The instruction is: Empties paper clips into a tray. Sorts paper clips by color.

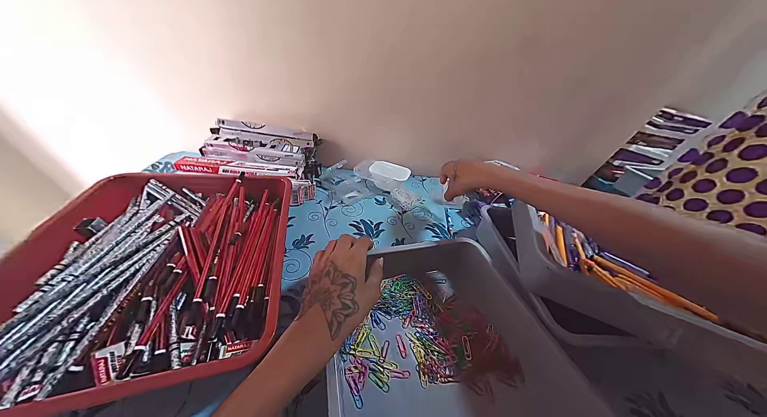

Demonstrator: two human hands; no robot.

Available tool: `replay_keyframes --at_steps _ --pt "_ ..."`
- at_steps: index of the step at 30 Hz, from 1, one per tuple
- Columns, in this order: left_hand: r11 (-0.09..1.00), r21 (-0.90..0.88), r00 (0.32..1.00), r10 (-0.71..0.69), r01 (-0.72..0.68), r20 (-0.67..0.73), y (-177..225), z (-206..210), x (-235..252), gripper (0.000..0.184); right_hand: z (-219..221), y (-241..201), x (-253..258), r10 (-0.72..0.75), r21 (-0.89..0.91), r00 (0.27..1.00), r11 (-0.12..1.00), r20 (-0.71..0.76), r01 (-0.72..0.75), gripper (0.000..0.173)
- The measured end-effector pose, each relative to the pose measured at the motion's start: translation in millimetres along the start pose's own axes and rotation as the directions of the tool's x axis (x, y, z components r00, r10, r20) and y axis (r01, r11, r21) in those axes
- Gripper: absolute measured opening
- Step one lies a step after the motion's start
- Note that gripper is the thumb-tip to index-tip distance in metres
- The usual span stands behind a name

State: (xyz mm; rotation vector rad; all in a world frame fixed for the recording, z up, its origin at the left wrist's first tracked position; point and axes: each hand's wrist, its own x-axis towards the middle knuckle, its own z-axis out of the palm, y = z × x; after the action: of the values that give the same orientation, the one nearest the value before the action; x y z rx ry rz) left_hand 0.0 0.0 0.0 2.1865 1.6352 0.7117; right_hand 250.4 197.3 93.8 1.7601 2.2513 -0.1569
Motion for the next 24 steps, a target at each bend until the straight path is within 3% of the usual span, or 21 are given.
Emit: replay_keyframes --at_steps 2,4,6,9,12,16,20,24 --pt "0.999 0.002 0.998 0.032 -0.032 -0.047 -3.1 4.0 1.5 0.039 6.3 -12.1 -44.6 -0.173 -0.100 0.971 0.982 -0.165 0.158 0.035" --pt "0.991 0.008 0.965 0.135 -0.137 -0.225 -8.0 14.4 3.0 0.038 15.0 -33.7 -91.2 -0.354 -0.195 0.889 0.932 -0.291 0.307 0.022" --pt "0.972 0.015 0.908 0.226 -0.236 -0.354 -10.5 19.8 4.2 0.056 36.3 -47.6 -123.3 -0.540 -0.304 0.717 0.841 -0.440 0.447 0.013" --pt "0.912 -0.037 0.814 0.345 -0.408 -0.467 -11.8 24.1 6.0 0.086 62.5 -64.5 -156.3 -0.709 -0.450 0.466 0.701 -0.530 0.554 0.015" --pt "0.788 -0.124 0.731 0.483 -0.603 -0.483 -7.9 25.0 4.4 0.088 73.0 -79.7 -177.8 -0.766 -0.532 0.332 0.629 -0.551 0.567 0.015" --pt "0.687 -0.167 0.633 0.510 -0.707 -0.582 5.8 24.7 -5.6 0.066 72.4 -86.0 -193.5 -0.789 -0.598 0.262 0.598 -0.555 0.534 0.014" --pt "0.625 -0.220 0.592 0.483 -0.749 -0.645 8.1 25.1 -6.0 0.066 72.9 -83.5 -198.6 -0.793 -0.631 0.233 0.594 -0.563 0.499 0.015" --pt "0.600 -0.118 0.505 0.532 -0.791 -0.680 8.1 21.2 -5.6 0.052 76.9 -82.4 -194.5 -0.788 -0.621 0.222 0.596 -0.574 0.509 0.014"
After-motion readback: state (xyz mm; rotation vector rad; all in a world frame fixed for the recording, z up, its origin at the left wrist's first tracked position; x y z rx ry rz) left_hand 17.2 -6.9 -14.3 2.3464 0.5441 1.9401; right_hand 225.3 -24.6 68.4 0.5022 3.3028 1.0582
